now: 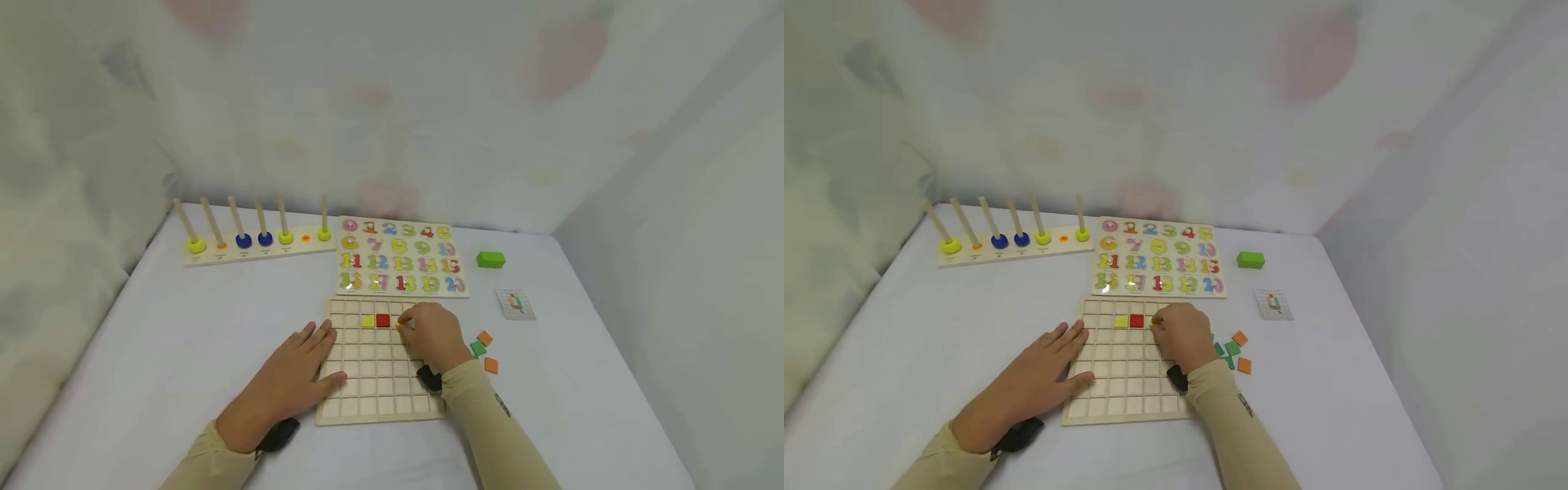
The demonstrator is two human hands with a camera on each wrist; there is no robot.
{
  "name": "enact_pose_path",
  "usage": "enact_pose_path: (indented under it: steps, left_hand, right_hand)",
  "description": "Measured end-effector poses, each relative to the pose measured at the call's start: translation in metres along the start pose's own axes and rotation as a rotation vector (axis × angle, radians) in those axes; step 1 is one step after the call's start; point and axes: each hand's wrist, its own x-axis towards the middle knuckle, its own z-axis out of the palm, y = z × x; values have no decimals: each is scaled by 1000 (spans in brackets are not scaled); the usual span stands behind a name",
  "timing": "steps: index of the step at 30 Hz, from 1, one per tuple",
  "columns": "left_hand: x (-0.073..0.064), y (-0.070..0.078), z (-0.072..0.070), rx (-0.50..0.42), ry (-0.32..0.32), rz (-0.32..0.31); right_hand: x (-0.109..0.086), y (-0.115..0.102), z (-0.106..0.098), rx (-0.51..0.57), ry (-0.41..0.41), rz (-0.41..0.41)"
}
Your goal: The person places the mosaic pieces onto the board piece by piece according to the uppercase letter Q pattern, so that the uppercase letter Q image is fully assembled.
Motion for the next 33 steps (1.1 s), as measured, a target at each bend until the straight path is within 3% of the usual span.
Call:
enact_pose_path:
  steps: [7,12,20,29,33]
  left_hand:
    - [5,5,-2,16,-25,-3]
    - [6,4,-2,11,-32,-10]
    - [3,1,1,9,-21,-32]
    - [2,3,-1,7,-2,-29]
    - [2,4,-3,-1,-5,-26]
  right_hand:
    - [5,5,2,24,-4,-83]
    - [6,6,5,37,9,-75]
    - [11,-6,8,-176,72,-98]
    - [17,-18,4,-248,38,24]
    - [19,-22,3,-244,26,5]
